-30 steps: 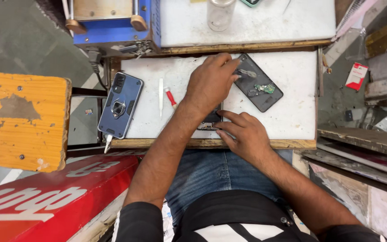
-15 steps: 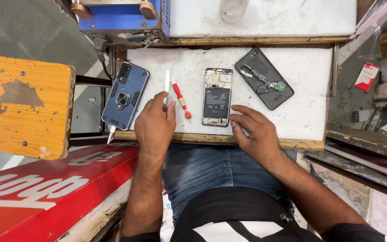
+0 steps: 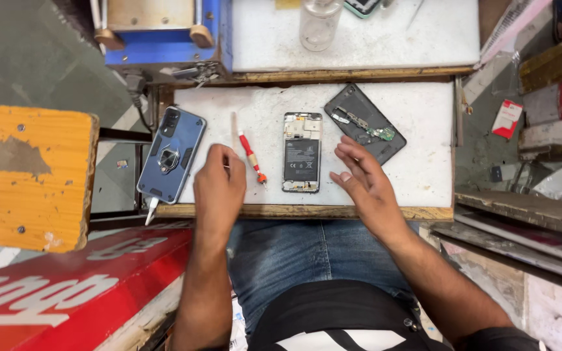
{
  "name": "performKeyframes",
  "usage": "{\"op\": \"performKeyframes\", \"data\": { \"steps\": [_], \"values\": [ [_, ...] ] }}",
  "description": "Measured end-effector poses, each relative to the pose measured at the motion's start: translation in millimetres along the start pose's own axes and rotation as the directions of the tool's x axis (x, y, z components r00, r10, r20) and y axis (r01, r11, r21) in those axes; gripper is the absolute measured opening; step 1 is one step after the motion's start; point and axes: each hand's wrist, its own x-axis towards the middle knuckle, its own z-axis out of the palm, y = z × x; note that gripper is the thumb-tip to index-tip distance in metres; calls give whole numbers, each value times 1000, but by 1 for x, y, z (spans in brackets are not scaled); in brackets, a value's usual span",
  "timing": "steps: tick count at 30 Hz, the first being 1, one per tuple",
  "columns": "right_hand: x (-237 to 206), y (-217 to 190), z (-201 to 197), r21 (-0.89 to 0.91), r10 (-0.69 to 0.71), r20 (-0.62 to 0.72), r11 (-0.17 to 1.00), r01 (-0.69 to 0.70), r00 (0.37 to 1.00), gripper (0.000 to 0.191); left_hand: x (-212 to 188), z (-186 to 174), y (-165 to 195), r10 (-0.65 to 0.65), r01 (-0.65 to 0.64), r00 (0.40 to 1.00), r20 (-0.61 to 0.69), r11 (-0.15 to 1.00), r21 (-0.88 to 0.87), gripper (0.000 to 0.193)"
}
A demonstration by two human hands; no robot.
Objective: The person disassembles a smartphone at a workbench. They pry off the back cover, remove the battery, unscrew and lift out internal components with a screwdriver, and separate the frame from the display, laying the parts out on the bench.
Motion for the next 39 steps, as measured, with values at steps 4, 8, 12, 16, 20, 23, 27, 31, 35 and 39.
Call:
{"op": "performKeyframes", "data": {
  "steps": [4, 8, 12, 16, 20, 23, 27, 31, 35, 39],
  "values": [
    [2, 2, 9, 211, 91, -49, 974, -79, 995, 48, -32, 28, 18, 54, 67, 971, 231, 871, -486, 13],
    [9, 1, 23, 336, 114, -109, 939, -71, 988, 47, -37, 39, 26, -12, 115, 973, 230, 892, -437, 12],
    [17, -2, 24, 425, 177, -173, 901, -89, 969, 48, -34, 32, 25, -78, 214, 957, 281, 842, -494, 13],
    [26, -8, 23, 510, 275, -136, 843, -171, 952, 61, -31, 27, 20, -99, 258, 949, 298, 786, -561, 13],
    [43, -9, 30, 357, 326, -47, 888, -289, 944, 73, -30, 29, 12, -83, 258, 946, 314, 779, -571, 16],
    [48, -5, 37, 4, 266, -47, 964, -266, 963, 79, -30, 31, 5, -79, 268, 942, 326, 761, -591, 16],
    [49, 1, 36, -171, 170, -27, 970, -172, 985, 88, -34, 34, -3, -32, 219, 960, 279, 709, -670, 17],
    [51, 12, 26, 351, 159, -8, 925, -146, 987, 88, -51, 37, -8, 83, -14, 995, 51, 633, -774, 21],
    [45, 26, 23, 604, 167, -27, 788, -117, 986, 53, -72, 52, -4, 132, 100, 977, 170, 418, -903, 19],
    [26, 40, 35, 592, 86, 13, 803, -77, 996, 47, -77, 71, 5, 25, 184, 981, 191, 169, -968, 17]
  ]
}}
